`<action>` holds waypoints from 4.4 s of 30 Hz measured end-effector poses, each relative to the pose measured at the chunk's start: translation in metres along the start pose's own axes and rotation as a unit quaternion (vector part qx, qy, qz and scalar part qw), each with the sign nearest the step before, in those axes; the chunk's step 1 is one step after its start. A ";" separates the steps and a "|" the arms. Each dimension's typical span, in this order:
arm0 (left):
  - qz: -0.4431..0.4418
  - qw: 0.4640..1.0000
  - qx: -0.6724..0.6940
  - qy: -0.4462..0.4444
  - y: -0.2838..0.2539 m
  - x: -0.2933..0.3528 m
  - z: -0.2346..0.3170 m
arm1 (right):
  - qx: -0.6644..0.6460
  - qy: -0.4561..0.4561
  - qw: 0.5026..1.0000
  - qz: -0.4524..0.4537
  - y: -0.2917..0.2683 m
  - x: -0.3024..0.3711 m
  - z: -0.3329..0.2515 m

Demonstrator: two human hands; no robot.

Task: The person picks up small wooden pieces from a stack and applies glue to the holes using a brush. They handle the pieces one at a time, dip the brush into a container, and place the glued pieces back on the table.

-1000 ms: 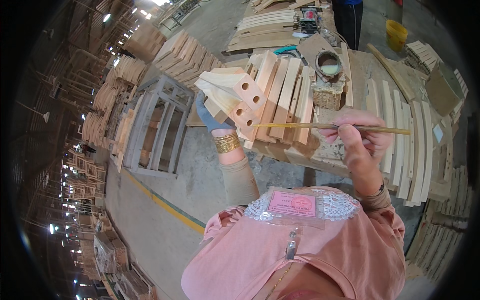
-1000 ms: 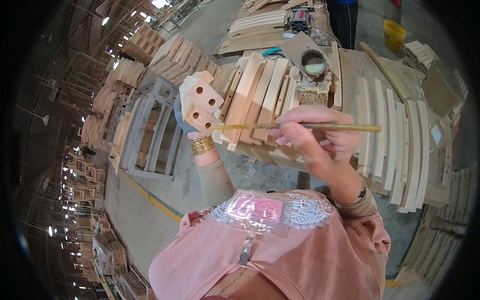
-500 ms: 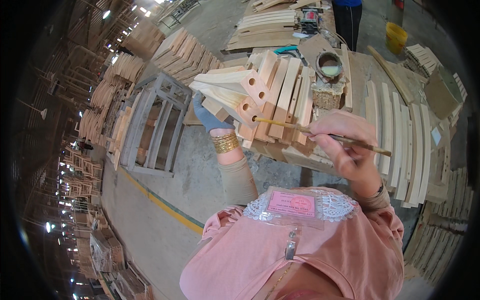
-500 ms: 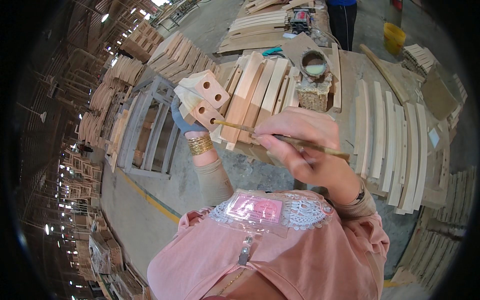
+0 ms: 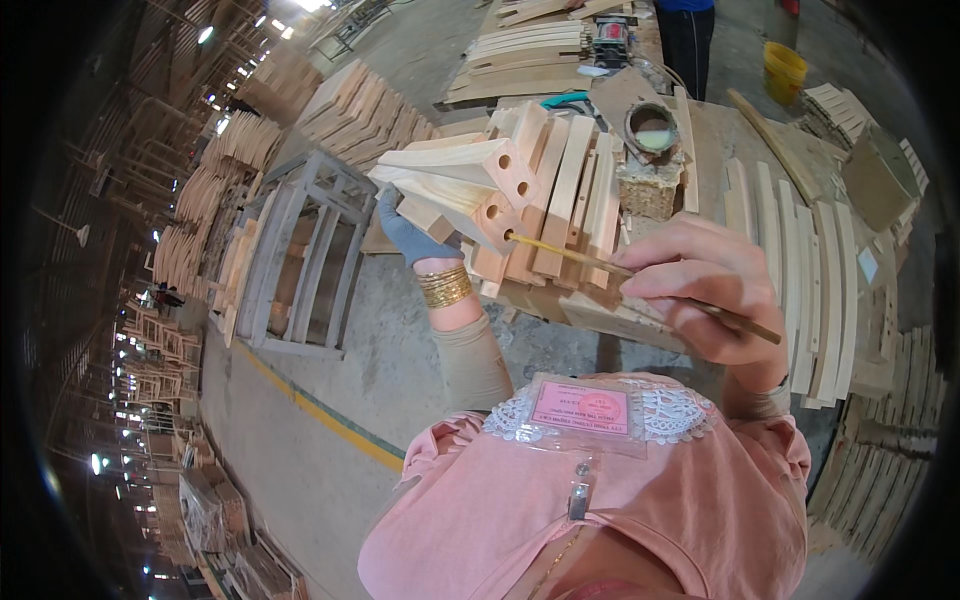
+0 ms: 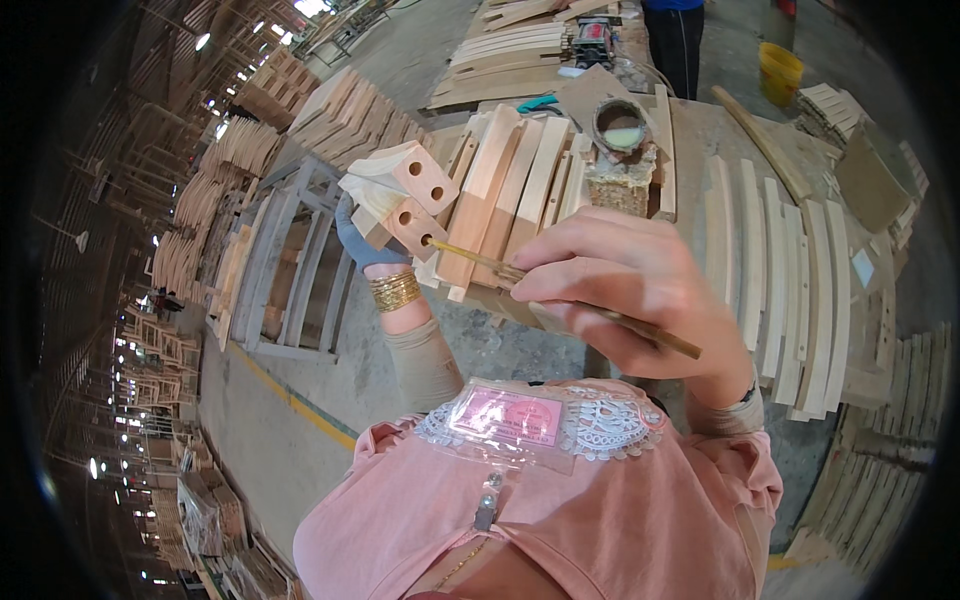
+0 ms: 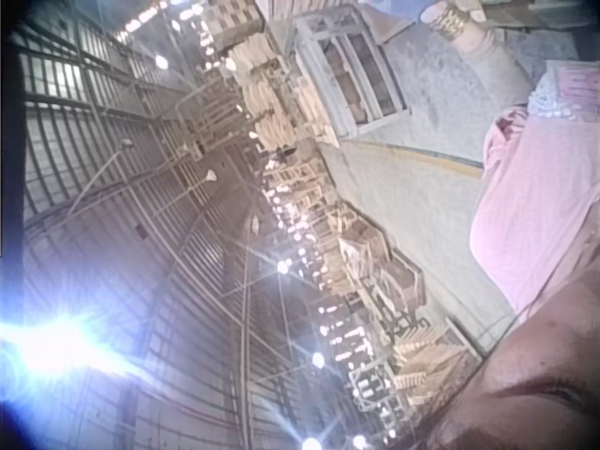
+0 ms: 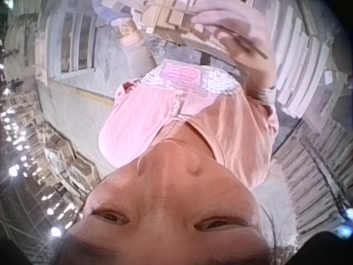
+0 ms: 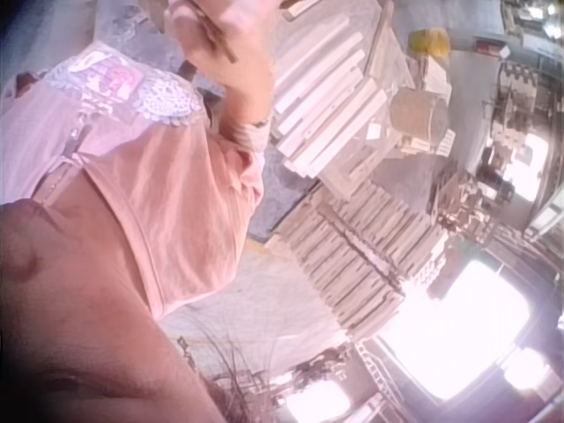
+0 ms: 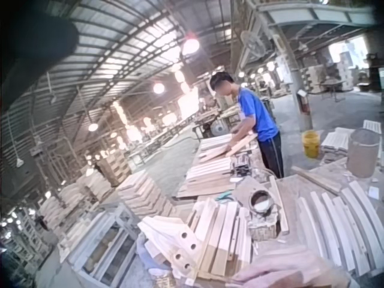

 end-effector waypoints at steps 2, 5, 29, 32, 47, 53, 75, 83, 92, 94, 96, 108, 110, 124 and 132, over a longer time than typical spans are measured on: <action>0.011 1.000 -0.010 0.010 0.003 0.001 -0.001 | 0.001 -0.003 1.000 -0.001 -0.003 0.000 0.000; 0.025 0.999 -0.014 0.016 0.003 0.002 -0.003 | -0.004 -0.003 1.000 0.012 -0.008 0.002 0.001; 0.141 0.980 0.143 -0.005 -0.010 -0.019 -0.009 | -0.081 0.264 0.894 0.352 -0.006 0.038 0.047; 0.157 0.977 0.143 -0.002 -0.011 -0.022 -0.009 | -0.075 0.271 0.893 0.351 -0.007 0.040 0.052; 0.126 0.981 -0.056 0.134 -0.046 -0.030 0.045 | 0.123 0.307 0.805 0.493 -0.019 0.069 0.050; 0.030 0.984 -0.097 0.150 -0.028 -0.028 0.041 | 0.248 0.257 0.758 0.545 -0.030 0.086 0.025; -0.217 0.861 -0.318 -0.334 0.017 0.074 -0.332 | 0.519 0.362 0.604 0.484 -0.156 0.242 -0.008; -0.199 0.796 -0.425 -0.382 -0.028 0.083 -0.394 | 0.534 0.434 0.573 0.444 -0.200 0.339 -0.013; -0.157 0.747 -0.488 -0.424 -0.045 0.064 -0.424 | 0.541 0.578 0.533 0.298 -0.190 0.407 0.010; -0.148 0.739 -0.495 -0.433 -0.047 0.065 -0.430 | 0.538 0.585 0.538 0.281 -0.190 0.409 0.008; -0.149 0.726 -0.498 -0.450 -0.047 0.063 -0.429 | 0.537 0.589 0.538 0.275 -0.189 0.407 0.007; -0.187 0.703 -0.478 -0.493 -0.028 0.073 -0.436 | 0.591 0.410 0.423 0.550 -0.162 0.415 -0.103; -0.192 0.682 -0.490 -0.508 -0.029 0.069 -0.435 | 0.625 0.412 0.382 0.543 -0.140 0.421 -0.124; -0.195 0.612 -0.521 -0.561 -0.015 0.087 -0.427 | 0.618 0.464 0.240 0.588 0.026 0.455 -0.237; -0.201 0.605 -0.514 -0.574 -0.025 0.086 -0.422 | 0.574 0.505 0.226 0.603 0.083 0.462 -0.258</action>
Point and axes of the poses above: each hand's wrist, its own x-axis away from the middle knuckle, its own y-axis out of the palm, z = x × y, the point moved 3 cm from there along -x, towards the middle knuckle, and after that the axes turned 12 degrees about x, right-handed, at the moved point
